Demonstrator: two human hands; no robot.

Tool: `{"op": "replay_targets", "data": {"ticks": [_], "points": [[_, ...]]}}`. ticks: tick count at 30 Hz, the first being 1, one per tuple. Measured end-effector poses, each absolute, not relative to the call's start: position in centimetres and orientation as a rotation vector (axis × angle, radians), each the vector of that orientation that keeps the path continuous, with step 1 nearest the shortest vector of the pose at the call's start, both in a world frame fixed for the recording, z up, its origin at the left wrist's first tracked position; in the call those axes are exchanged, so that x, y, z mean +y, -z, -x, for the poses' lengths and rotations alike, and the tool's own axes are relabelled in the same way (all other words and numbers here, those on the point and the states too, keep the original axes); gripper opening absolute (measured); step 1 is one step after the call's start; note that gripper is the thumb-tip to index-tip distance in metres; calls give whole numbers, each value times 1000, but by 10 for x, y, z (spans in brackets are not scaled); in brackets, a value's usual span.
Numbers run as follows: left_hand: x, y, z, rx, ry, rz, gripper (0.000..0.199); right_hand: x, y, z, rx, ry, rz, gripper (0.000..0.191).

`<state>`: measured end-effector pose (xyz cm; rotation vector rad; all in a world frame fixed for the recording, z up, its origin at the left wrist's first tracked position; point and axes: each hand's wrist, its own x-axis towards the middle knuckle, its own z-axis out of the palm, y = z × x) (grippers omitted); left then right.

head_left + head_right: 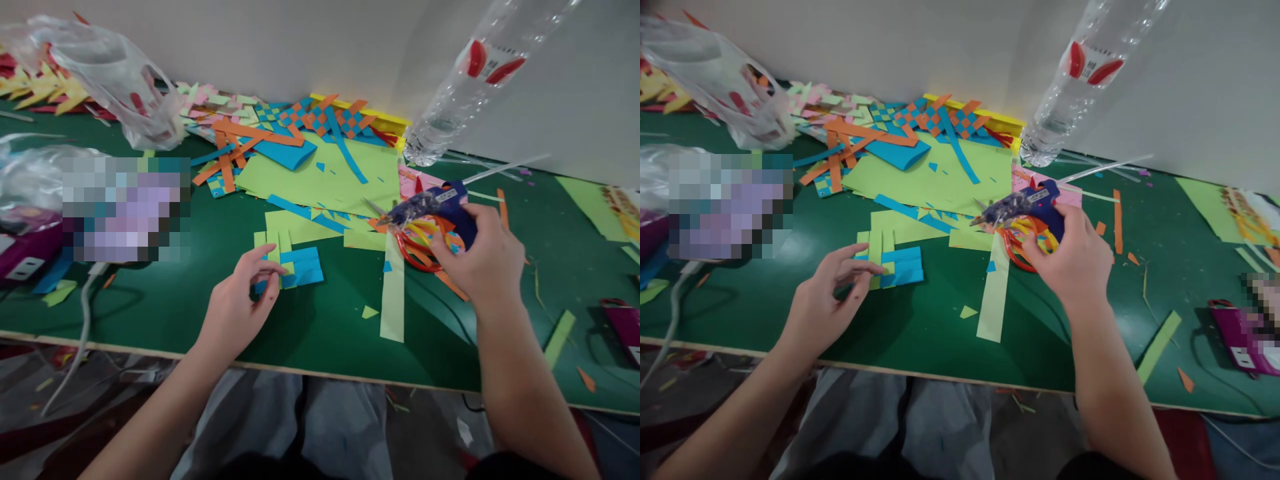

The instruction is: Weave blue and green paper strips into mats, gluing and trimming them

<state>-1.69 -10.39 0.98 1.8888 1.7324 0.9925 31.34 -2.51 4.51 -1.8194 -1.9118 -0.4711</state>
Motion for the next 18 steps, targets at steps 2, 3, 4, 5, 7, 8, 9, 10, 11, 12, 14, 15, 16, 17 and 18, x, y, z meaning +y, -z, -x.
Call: {"op": "replay_targets", "data": {"ticks": [2, 3, 4, 5, 7, 8, 9, 10, 11, 12, 14, 15, 16, 17, 18], "points": [[-105, -11, 19, 1720, -1049, -1923, 30, -21, -46, -321, -1855, 467, 1881, 51], [-106, -13, 20, 1721, -1074, -1967, 24, -19, -47, -325, -1827, 457, 1913, 51], [-106, -14, 22, 1736, -1078, -2032, 21, -16, -47, -329, -1798, 443, 1947, 51], [-107, -16, 25, 1757, -1071, -2102, 20, -14, -47, -333, -1767, 427, 1985, 51], [-108, -18, 31, 1783, -1052, -2221, 20, -9, -46, -342, -1711, 387, 2062, 51], [-108, -19, 35, 1796, -1047, -2269, 19, -6, -45, -346, -1682, 368, 2092, 50], [-108, -19, 39, 1811, -1013, -2321, 18, -3, -44, -350, -1649, 349, 2118, 49], [-108, -18, 44, 1841, -1021, -2357, 17, -1, -42, -353, -1614, 331, 2140, 48], [-109, -17, 48, 1848, -993, -2390, 17, 2, -40, -357, -1579, 312, 2160, 47], [-109, -15, 52, 1877, -1008, -2401, 17, 5, -38, -360, -1547, 294, 2180, 46], [-111, -12, 58, 1929, -995, -2384, 16, 11, -33, -366, -1499, 254, 2218, 45], [-112, -10, 61, 1934, -933, -2367, 16, 14, -31, -369, -1478, 233, 2238, 46], [-112, -9, 63, 1926, -946, -2369, 16, 16, -28, -372, -1457, 209, 2252, 47], [-112, -7, 64, 1936, -969, -2360, 15, 19, -26, -375, -1437, 185, 2257, 48], [-112, -6, 65, 1936, -976, -2363, 15, 22, -24, -378, -1412, 165, 2254, 48]]}}
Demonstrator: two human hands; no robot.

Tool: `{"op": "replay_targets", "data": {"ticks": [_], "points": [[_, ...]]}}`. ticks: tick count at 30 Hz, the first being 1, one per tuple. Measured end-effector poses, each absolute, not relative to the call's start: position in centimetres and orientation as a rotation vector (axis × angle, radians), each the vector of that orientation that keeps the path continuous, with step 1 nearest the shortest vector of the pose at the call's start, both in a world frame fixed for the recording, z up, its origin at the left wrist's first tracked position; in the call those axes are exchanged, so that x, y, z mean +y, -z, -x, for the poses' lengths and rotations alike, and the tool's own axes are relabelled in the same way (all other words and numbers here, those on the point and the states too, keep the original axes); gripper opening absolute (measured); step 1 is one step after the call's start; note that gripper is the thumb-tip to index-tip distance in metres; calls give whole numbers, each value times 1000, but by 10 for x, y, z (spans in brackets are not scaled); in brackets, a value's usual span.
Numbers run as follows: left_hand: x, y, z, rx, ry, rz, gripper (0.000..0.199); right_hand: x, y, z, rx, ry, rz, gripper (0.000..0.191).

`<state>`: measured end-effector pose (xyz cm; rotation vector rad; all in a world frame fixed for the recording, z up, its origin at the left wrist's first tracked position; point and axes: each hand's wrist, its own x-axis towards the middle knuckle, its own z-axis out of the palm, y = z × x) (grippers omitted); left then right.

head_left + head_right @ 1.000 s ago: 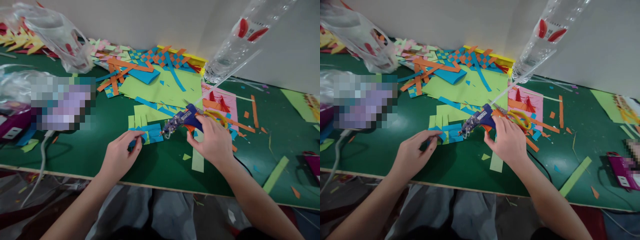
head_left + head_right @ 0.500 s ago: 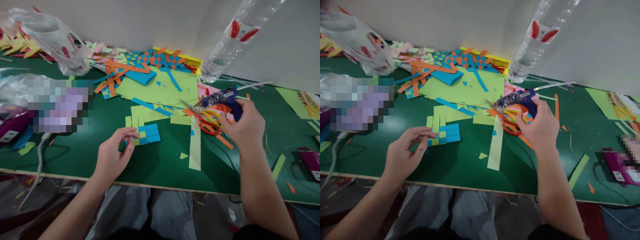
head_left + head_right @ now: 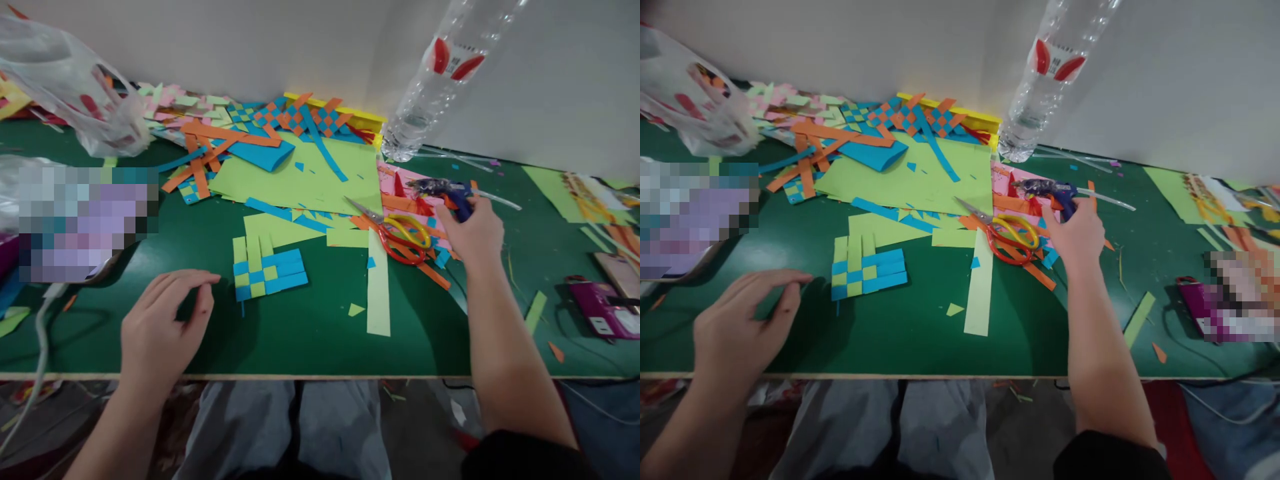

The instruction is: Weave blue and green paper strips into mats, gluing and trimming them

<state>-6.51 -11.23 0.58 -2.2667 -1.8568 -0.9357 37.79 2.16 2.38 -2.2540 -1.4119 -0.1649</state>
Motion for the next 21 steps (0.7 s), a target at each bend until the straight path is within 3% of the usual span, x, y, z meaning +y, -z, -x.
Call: {"op": "replay_targets", "data": {"ticks": [6, 15, 21], "points": [[-109, -1, 66, -1815, 921, 2280, 16, 36, -17, -392, -1308, 137, 2258, 49], [-110, 0, 66, -1815, 889, 2299, 14, 57, -8, -405, -1249, 79, 2347, 66], [-110, -1, 64, -1847, 885, 2287, 12, 67, 0, -420, -1165, 59, 2431, 56]]}}
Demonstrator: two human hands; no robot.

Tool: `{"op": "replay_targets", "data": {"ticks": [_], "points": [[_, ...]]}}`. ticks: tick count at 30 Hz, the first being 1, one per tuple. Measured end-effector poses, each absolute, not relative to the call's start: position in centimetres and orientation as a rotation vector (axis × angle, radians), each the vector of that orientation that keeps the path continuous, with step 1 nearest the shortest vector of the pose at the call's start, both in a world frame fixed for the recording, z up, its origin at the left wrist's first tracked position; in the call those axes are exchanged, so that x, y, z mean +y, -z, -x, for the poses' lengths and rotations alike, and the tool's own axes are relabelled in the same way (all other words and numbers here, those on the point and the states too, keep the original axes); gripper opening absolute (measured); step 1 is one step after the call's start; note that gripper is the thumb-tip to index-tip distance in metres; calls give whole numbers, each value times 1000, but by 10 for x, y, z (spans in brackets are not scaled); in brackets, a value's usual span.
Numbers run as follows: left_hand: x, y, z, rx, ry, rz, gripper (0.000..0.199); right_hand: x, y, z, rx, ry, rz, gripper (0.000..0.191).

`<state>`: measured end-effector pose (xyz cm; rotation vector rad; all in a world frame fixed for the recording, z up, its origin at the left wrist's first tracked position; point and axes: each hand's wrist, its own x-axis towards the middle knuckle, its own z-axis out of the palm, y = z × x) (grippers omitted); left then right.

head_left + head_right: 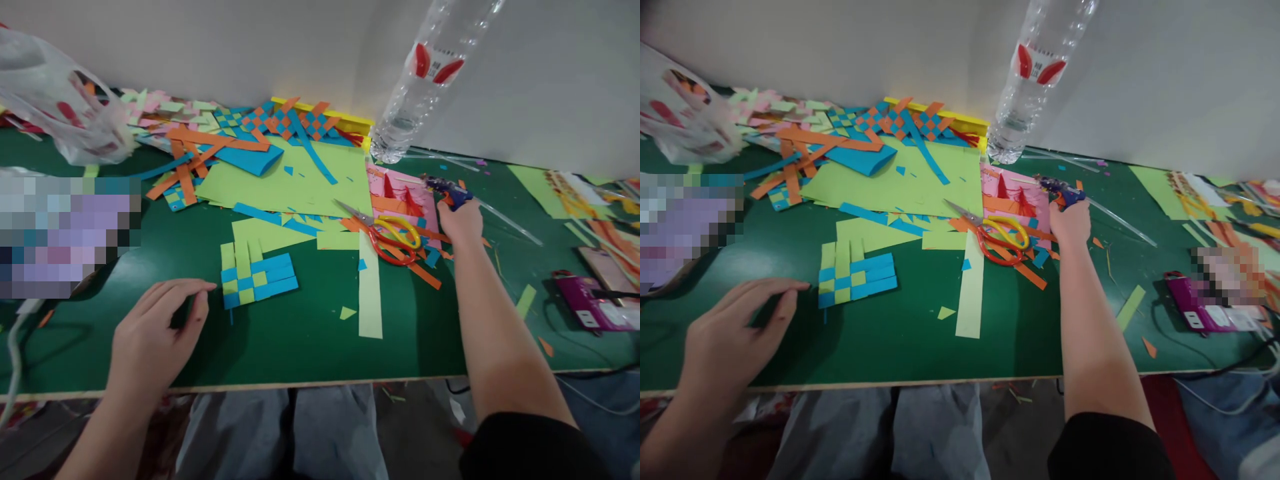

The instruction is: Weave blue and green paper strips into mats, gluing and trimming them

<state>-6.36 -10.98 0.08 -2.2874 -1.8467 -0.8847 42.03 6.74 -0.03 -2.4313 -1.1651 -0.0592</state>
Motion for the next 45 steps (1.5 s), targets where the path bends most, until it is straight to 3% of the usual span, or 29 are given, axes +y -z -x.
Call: {"op": "replay_targets", "data": {"ticks": [8, 15, 19, 22, 24, 27, 30, 37, 45], "points": [[-109, -2, 61, -1874, 870, 2284, 11, 98, -9, -413, -1278, 8, 2403, 49], [-108, -2, 64, -1847, 846, 2311, 13, 106, -15, -388, -1405, 96, 2384, 58], [-107, -2, 65, -1878, 845, 2316, 13, 78, -37, -362, -1529, 170, 2239, 46], [-107, -1, 64, -1899, 871, 2299, 13, 40, -51, -340, -1815, -190, 2068, 32], [-106, 1, 64, -1862, 908, 2278, 11, 16, -52, -329, -2099, -347, 2095, 36], [-105, 3, 65, -1817, 883, 2292, 10, -4, -42, -321, -2354, -212, 2047, 33], [-104, 3, 65, -1818, 838, 2336, 9, -5, -30, -320, -2317, 18, 2077, 42], [-102, 4, 67, -1763, 856, 2454, 11, 7, -28, -322, -2287, -141, 2114, 38], [-105, 3, 63, -1774, 794, 2508, 15, -12, -56, -320, -1886, 145, 2126, 54]]}}
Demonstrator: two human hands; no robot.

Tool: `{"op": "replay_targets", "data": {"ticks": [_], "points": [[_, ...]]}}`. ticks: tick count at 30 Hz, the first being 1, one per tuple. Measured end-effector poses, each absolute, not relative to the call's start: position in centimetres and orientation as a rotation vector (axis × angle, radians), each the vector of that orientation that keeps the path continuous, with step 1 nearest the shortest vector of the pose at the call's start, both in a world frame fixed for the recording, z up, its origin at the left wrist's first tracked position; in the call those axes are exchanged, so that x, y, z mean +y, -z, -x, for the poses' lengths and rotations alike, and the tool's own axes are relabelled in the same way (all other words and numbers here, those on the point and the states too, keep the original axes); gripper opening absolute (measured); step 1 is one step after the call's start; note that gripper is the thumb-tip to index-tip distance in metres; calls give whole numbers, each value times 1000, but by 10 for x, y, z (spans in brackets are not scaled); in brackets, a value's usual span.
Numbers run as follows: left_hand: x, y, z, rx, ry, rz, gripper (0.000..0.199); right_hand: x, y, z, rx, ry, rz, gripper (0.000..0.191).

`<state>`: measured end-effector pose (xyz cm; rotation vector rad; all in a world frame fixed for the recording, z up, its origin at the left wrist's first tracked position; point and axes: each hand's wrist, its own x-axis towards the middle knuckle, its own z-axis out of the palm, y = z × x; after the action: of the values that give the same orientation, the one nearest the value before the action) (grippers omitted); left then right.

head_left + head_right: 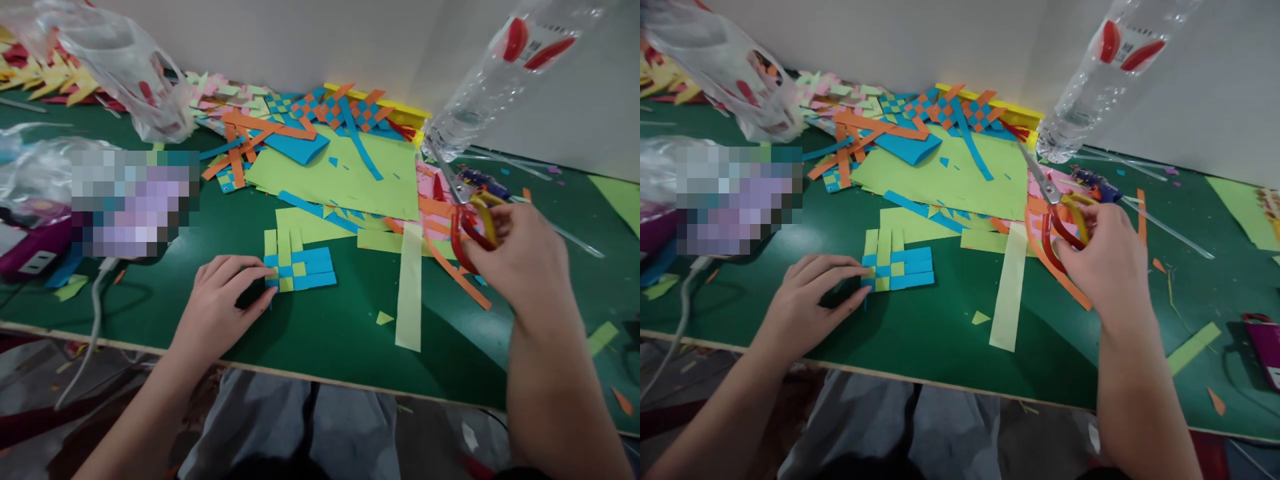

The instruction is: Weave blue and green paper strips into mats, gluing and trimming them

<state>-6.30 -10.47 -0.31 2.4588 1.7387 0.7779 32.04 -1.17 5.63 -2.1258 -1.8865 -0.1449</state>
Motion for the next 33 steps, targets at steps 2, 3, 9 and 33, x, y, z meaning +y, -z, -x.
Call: {"op": "replay_targets", "data": {"ticks": [2, 3, 9, 33], "points": [[-105, 2, 61, 1731, -768, -2468, 15, -21, -56, -311, -1878, 133, 2011, 58], [-105, 1, 61, 1721, -765, -2474, 15, -26, -53, -304, -1926, 64, 1949, 57], [-106, 0, 61, 1694, -752, -2514, 11, -56, -32, -266, -2530, 14, 1515, 37], [-104, 2, 61, 1710, -705, -2518, 10, -54, -38, -271, -2969, 224, 1132, 20]]}}
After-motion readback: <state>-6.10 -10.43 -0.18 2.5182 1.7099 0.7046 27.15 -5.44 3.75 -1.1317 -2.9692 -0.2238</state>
